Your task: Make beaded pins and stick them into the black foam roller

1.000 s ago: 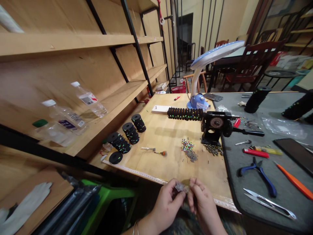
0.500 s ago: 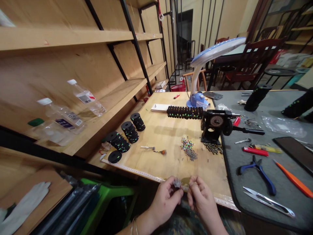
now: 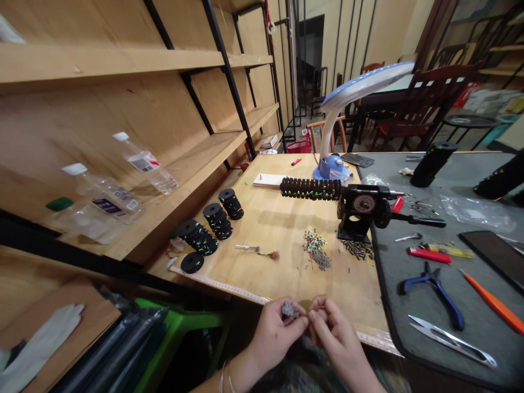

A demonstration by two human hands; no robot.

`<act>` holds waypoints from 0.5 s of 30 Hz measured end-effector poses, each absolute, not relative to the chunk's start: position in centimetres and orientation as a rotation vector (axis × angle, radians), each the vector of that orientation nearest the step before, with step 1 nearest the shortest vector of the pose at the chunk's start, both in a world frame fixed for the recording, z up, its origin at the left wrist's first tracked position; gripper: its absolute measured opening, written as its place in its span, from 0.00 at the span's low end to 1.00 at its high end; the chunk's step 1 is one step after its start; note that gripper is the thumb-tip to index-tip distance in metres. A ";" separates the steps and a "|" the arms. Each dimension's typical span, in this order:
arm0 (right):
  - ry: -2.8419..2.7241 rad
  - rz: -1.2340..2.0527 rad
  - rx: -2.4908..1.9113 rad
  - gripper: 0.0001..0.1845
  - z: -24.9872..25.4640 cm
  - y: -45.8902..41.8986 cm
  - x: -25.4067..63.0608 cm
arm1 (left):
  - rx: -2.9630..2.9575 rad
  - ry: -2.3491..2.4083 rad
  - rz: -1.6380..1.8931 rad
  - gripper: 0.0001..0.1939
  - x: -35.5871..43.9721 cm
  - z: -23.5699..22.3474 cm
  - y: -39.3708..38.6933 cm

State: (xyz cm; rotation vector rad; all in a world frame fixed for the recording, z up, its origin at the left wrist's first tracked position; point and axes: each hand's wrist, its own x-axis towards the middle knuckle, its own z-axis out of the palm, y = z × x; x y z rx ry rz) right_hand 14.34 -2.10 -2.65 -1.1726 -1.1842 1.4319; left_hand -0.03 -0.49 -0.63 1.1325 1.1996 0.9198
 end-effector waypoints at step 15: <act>-2.105 0.863 -1.086 0.12 0.9 0.6 15.4 | 1.069 1.037 0.887 0.12 -3.5 2.2 -0.1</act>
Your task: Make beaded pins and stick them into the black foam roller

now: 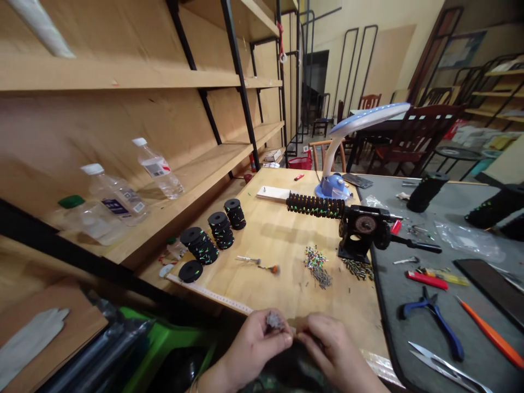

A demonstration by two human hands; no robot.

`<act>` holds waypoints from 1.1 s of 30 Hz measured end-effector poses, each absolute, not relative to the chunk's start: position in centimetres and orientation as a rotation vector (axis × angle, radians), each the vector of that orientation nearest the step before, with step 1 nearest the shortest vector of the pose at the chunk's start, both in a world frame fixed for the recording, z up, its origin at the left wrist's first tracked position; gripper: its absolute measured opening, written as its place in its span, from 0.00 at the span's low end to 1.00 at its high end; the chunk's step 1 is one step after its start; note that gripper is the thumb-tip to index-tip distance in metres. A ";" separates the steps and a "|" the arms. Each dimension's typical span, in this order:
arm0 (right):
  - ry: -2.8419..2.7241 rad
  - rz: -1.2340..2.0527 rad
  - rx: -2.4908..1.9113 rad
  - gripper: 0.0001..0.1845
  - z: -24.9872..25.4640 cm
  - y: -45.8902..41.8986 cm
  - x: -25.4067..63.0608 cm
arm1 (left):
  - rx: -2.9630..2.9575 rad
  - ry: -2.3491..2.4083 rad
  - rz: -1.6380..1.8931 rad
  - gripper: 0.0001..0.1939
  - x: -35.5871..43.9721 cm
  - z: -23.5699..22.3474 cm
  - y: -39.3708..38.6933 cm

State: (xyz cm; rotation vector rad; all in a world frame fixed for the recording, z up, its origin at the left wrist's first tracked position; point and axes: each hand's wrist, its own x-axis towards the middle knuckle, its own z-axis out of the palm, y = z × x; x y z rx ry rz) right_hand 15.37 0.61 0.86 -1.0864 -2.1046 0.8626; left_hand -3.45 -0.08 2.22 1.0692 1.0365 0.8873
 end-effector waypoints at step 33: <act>-2.031 0.436 -0.957 0.24 0.0 1.9 17.7 | 1.142 0.962 0.852 0.11 -3.0 6.4 -1.2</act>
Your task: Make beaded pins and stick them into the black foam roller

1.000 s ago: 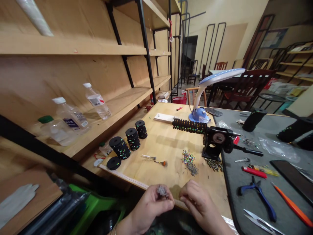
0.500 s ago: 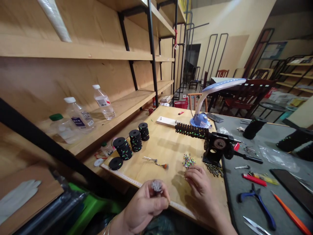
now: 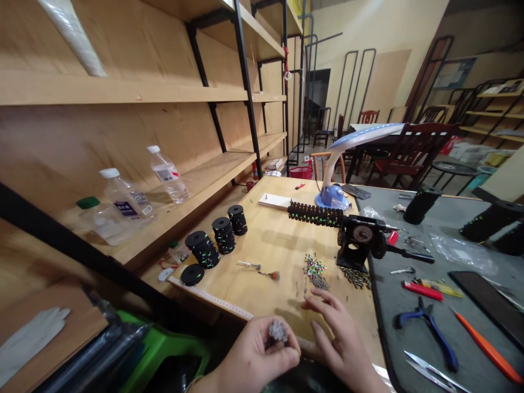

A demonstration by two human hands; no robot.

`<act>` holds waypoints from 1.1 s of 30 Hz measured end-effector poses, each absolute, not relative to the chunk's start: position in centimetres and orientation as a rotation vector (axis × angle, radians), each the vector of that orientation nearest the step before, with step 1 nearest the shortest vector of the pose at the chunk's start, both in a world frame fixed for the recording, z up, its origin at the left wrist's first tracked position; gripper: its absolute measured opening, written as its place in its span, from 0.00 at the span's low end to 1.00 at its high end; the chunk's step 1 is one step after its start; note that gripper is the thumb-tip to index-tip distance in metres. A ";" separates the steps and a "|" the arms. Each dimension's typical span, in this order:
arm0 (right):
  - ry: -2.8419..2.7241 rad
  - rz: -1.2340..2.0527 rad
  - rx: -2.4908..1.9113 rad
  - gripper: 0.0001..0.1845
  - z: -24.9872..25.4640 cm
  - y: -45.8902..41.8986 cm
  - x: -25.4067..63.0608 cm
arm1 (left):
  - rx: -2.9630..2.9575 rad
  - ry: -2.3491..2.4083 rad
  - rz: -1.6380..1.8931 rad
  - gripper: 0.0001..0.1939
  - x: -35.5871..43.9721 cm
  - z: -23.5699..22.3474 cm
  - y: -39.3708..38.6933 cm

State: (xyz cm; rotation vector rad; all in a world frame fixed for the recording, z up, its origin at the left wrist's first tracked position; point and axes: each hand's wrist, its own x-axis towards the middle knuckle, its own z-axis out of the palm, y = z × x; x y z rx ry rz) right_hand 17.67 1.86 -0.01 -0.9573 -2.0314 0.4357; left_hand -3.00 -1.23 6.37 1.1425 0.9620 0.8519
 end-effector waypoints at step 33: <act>-0.538 1.562 -1.039 0.22 -2.1 -2.2 13.1 | 2.115 1.591 0.946 0.09 -6.5 0.9 4.6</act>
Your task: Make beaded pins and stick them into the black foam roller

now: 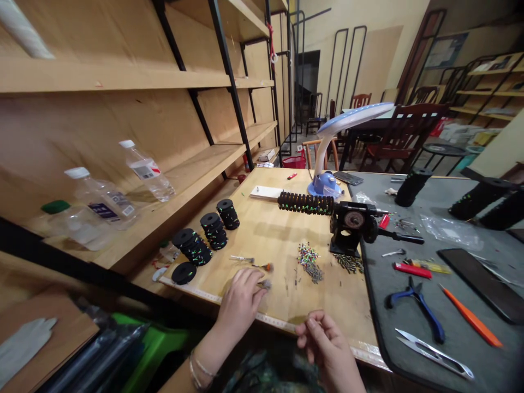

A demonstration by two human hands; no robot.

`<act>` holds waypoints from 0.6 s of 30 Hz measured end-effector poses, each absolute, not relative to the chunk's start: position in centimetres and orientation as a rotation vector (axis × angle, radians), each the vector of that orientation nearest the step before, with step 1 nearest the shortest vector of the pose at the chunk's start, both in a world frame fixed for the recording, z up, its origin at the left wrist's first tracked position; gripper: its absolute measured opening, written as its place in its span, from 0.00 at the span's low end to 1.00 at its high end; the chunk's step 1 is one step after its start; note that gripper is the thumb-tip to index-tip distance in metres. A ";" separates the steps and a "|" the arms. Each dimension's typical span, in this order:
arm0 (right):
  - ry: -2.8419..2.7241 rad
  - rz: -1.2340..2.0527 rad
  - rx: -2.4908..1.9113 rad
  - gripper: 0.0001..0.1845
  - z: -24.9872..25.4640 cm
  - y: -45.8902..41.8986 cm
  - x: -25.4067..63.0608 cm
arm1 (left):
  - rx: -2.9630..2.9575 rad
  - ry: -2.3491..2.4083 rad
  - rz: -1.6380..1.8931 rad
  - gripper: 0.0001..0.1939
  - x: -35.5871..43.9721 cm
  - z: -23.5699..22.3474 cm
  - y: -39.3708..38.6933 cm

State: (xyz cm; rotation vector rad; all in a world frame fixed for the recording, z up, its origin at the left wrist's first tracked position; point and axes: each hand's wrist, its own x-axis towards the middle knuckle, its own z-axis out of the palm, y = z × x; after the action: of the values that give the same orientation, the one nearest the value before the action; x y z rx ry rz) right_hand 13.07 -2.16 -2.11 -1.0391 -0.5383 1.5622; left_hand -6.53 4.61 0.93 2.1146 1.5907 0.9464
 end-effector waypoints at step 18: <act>-0.372 1.367 -0.962 0.16 -2.7 -3.3 15.6 | 1.385 0.909 0.770 0.13 3.7 0.6 0.2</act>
State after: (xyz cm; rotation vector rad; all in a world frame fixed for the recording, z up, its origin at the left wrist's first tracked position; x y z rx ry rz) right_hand 15.60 -3.31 -2.67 -0.9616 -0.3718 1.3672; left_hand 3.69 0.24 0.61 1.3845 0.9095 0.7695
